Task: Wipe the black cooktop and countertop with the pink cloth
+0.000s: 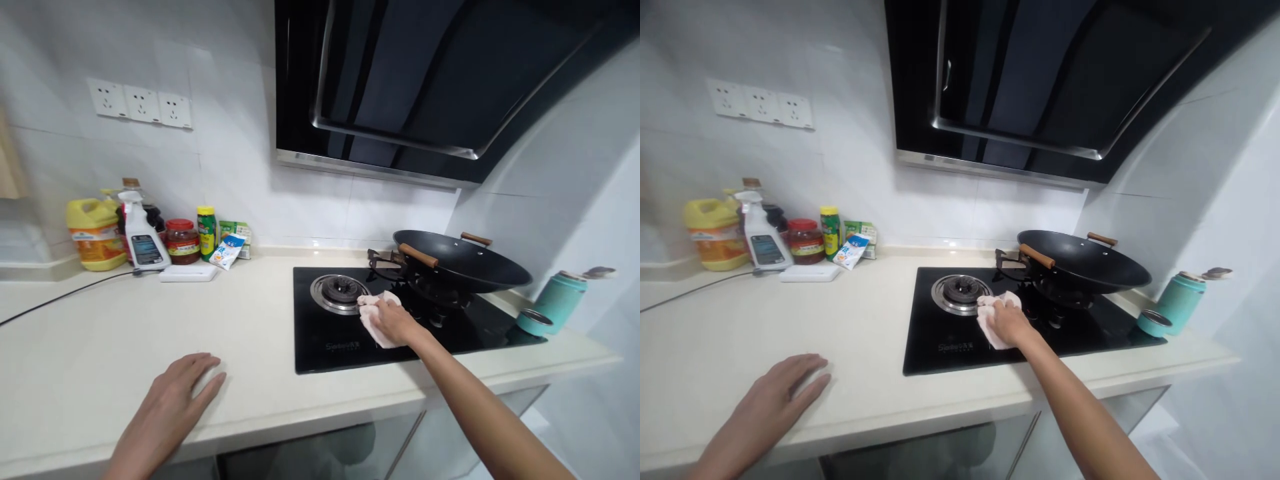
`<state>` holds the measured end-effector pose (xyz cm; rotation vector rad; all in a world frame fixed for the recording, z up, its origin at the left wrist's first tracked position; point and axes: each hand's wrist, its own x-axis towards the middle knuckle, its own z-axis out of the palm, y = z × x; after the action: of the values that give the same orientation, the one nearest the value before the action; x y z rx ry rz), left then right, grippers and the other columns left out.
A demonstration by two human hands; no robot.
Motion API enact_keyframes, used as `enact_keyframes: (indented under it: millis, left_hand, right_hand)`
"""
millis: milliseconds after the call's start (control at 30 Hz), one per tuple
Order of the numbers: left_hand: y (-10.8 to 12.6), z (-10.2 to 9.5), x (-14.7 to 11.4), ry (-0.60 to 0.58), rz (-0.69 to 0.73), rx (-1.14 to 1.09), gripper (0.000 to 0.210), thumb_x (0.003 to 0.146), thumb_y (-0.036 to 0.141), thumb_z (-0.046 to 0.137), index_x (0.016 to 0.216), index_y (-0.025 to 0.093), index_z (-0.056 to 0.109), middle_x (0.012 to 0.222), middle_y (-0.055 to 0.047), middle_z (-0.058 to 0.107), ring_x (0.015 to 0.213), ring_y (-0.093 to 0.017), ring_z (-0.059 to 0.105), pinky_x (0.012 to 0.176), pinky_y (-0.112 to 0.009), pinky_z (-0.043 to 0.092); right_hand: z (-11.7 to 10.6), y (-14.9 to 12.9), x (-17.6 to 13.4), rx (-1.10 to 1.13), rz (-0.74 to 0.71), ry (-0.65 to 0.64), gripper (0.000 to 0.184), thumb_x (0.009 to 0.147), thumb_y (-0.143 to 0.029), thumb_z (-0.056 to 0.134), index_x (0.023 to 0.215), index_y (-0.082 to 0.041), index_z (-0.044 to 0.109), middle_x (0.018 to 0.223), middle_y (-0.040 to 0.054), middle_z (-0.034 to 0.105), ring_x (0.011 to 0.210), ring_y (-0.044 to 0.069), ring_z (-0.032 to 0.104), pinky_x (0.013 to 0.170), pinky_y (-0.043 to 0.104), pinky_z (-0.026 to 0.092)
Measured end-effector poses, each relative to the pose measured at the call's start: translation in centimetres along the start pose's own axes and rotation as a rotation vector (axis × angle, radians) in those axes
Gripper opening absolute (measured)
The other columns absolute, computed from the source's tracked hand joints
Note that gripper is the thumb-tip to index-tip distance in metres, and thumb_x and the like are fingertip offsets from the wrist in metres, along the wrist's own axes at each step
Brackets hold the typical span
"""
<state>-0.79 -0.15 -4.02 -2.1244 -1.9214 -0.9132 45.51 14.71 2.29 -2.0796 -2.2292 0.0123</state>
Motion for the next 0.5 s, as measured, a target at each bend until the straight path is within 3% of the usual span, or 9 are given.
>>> enact_keyframes:
  millis: [100, 233, 333, 500]
  left_hand:
    - [-0.2, 0.2, -0.3, 0.007, 0.009, 0.006, 0.050, 0.091, 0.065, 0.051, 0.108, 0.025, 0.074, 0.118, -0.009, 0.075, 0.114, -0.031, 0.068, 0.103, -0.047, 0.052]
    - [-0.7, 0.8, -0.7, 0.016, 0.022, 0.024, 0.051, 0.092, 0.067, 0.050, 0.111, 0.026, 0.073, 0.121, -0.009, 0.075, 0.116, -0.031, 0.067, 0.105, -0.049, 0.051]
    - [-1.2, 1.2, -0.9, 0.039, 0.035, 0.039, 0.053, 0.091, 0.069, 0.049, 0.112, 0.027, 0.073, 0.121, -0.008, 0.075, 0.117, -0.032, 0.067, 0.105, -0.052, 0.052]
    - [-2.2, 1.7, -1.4, 0.098, 0.115, 0.040, 0.049, 0.089, 0.071, 0.051, 0.109, 0.034, 0.075, 0.114, -0.005, 0.077, 0.103, -0.032, 0.074, 0.091, -0.050, 0.062]
  right_hand:
    - [-0.2, 0.0, 3.3, -0.016, 0.101, -0.052, 0.052, 0.099, -0.042, 0.041, 0.138, -0.009, 0.052, 0.131, 0.0260, 0.061, 0.122, 0.037, 0.060, 0.101, 0.046, 0.041]
    - [-0.5, 1.3, 8.5, -0.024, 0.235, -0.074, 0.052, 0.098, -0.043, 0.039, 0.136, -0.009, 0.052, 0.128, 0.0261, 0.065, 0.124, 0.037, 0.061, 0.102, 0.046, 0.040]
    - [-0.5, 2.6, 11.8, -0.040, 0.326, -0.050, 0.057, 0.100, -0.046, 0.034, 0.140, -0.009, 0.051, 0.136, 0.0281, 0.059, 0.127, 0.038, 0.058, 0.099, 0.047, 0.043]
    - [-0.4, 2.4, 16.9, -0.045, 0.336, -0.043, 0.055, 0.100, -0.043, 0.032, 0.136, -0.010, 0.059, 0.135, 0.0255, 0.061, 0.127, 0.036, 0.059, 0.099, 0.045, 0.044]
